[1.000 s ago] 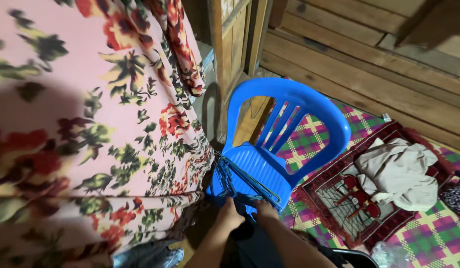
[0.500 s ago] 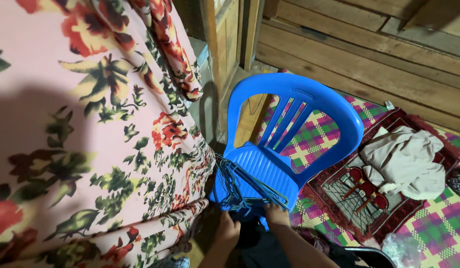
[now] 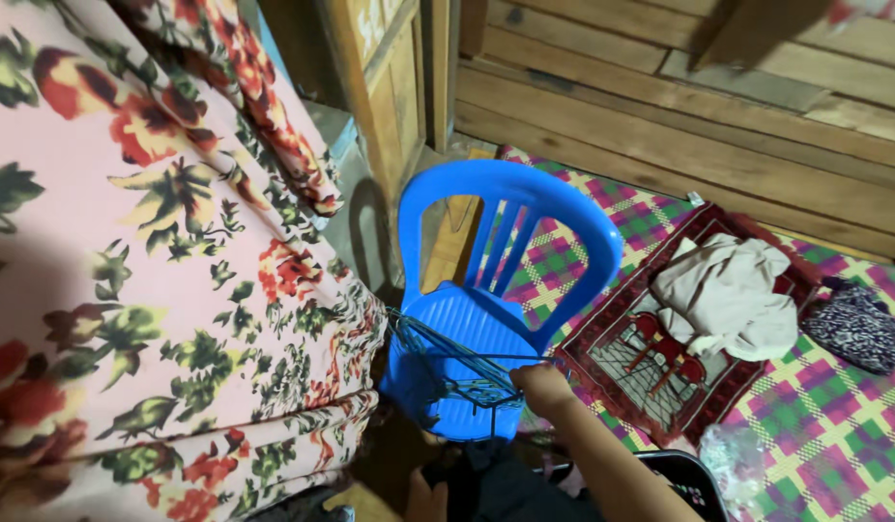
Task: The person sorts through a pile of clothes in a laundry basket, selects items, places them on hangers, and hangs them on a wall-mounted rack. The person handles various garments including a floral dress and black pants.
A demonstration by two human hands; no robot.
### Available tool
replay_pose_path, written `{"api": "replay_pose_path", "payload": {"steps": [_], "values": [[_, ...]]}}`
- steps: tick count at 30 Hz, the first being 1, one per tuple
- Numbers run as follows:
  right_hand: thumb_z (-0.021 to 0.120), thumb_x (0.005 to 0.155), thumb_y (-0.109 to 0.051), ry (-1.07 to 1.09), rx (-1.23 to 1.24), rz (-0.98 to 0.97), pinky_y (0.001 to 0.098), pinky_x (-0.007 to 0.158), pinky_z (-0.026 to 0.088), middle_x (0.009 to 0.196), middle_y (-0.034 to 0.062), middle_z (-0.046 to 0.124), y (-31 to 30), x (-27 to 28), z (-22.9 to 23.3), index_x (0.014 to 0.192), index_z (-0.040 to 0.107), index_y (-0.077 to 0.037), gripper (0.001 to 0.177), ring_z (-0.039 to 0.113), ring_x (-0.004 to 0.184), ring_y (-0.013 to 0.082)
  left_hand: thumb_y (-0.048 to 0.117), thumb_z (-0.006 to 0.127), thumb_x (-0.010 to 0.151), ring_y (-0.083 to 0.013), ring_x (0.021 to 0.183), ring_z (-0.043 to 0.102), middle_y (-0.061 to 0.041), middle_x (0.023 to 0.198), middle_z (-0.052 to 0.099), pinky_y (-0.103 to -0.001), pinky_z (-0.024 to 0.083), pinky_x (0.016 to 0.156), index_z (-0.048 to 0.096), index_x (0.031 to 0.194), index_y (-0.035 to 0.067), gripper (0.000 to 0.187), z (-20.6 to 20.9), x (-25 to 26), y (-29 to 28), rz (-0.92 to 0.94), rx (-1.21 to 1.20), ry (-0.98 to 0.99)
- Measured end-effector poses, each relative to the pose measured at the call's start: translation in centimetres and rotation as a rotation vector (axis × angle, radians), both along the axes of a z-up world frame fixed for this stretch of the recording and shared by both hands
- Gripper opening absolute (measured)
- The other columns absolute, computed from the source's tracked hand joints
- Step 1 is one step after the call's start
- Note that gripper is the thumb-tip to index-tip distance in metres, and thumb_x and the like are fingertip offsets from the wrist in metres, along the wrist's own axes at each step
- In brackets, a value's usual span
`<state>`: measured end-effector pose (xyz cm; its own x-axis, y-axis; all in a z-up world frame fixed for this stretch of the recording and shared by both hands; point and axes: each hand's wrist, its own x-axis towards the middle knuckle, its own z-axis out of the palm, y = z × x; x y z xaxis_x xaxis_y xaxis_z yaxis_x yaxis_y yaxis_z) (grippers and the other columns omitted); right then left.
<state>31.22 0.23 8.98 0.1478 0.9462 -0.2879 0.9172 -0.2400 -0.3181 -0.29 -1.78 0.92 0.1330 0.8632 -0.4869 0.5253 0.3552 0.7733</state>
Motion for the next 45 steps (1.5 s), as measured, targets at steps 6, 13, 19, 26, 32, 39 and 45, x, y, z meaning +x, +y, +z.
{"api": "replay_pose_path", "payload": {"steps": [6,13,19,26,32,39,45], "values": [[0.064,0.083,-0.003,0.428,0.193,-0.378,0.0436,0.076,0.053,0.089,0.0119,0.068,-3.7,2.7,3.4,0.105,0.064,-0.012,0.023,0.067,0.088,0.0311,0.025,0.068,0.081,-0.0357,0.124,0.061,-0.021,0.128,0.065,-0.042,0.049,0.104,0.052,0.142,0.015,0.064,4.8,4.0,1.1,-0.404,0.031,0.009],[0.062,0.069,0.006,1.184,0.252,-0.362,0.0286,0.091,0.047,0.107,-0.0003,0.062,-15.7,-1.5,12.4,0.121,0.058,-0.016,0.057,0.058,0.105,0.0122,0.015,0.069,0.084,-0.0331,0.112,0.074,-0.02,0.114,0.075,-0.038,0.056,0.097,0.064,0.127,0.004,0.045,19.3,9.6,-2.6,-0.814,0.312,-0.577],[0.082,0.065,0.0,0.874,0.237,-0.266,0.0284,0.083,0.047,0.1,-0.0007,0.05,-23.7,-1.3,23.8,0.123,0.053,-0.017,0.067,0.049,0.092,0.0116,0.015,0.072,0.079,-0.0335,0.103,0.073,-0.02,0.107,0.074,-0.038,0.056,0.088,0.061,0.123,0.007,0.046,35.2,12.5,-6.6,-0.938,0.406,-0.501],[0.07,0.079,-0.003,0.705,0.726,-0.573,0.0287,0.066,0.044,0.085,-0.0017,0.048,-30.1,0.7,28.7,0.089,0.05,-0.008,0.023,0.047,0.077,0.0111,0.006,0.067,0.065,-0.0402,0.092,0.067,-0.013,0.11,0.067,-0.045,0.054,0.079,0.063,0.114,0.015,0.049,40.4,14.5,-10.7,-0.818,0.862,-0.109],[0.066,0.079,0.008,0.711,1.111,-0.669,0.0228,0.068,0.04,0.084,-0.0037,0.049,-34.5,2.9,32.2,0.086,0.045,-0.009,0.027,0.045,0.078,0.0062,-0.003,0.058,0.062,-0.0517,0.099,0.063,-0.024,0.112,0.062,-0.054,0.052,0.077,0.062,0.11,0.007,0.049,36.5,16.4,-11.7,-0.436,1.083,-0.032],[0.064,0.083,0.009,0.694,1.062,-0.714,0.0217,0.07,0.044,0.085,-0.0043,0.054,-38.6,7.0,33.6,0.1,0.061,-0.005,0.022,0.05,0.079,0.0058,0.003,0.054,0.081,-0.0357,0.095,0.07,-0.018,0.096,0.073,-0.043,0.054,0.083,0.067,0.117,0.007,0.039,37.9,18.5,-9.4,-0.62,0.578,-0.324],[0.074,0.085,-0.001,0.679,0.928,-0.657,0.0257,0.079,0.052,0.094,0.0006,0.065,-41.1,8.2,35.2,0.104,0.062,-0.004,0.023,0.061,0.087,0.009,0.012,0.056,0.091,-0.0167,0.083,0.066,-0.006,0.093,0.074,-0.032,0.053,0.076,0.073,0.111,-0.001,0.029,42.5,19.0,-9.0,-0.79,-0.053,-0.697]]}}
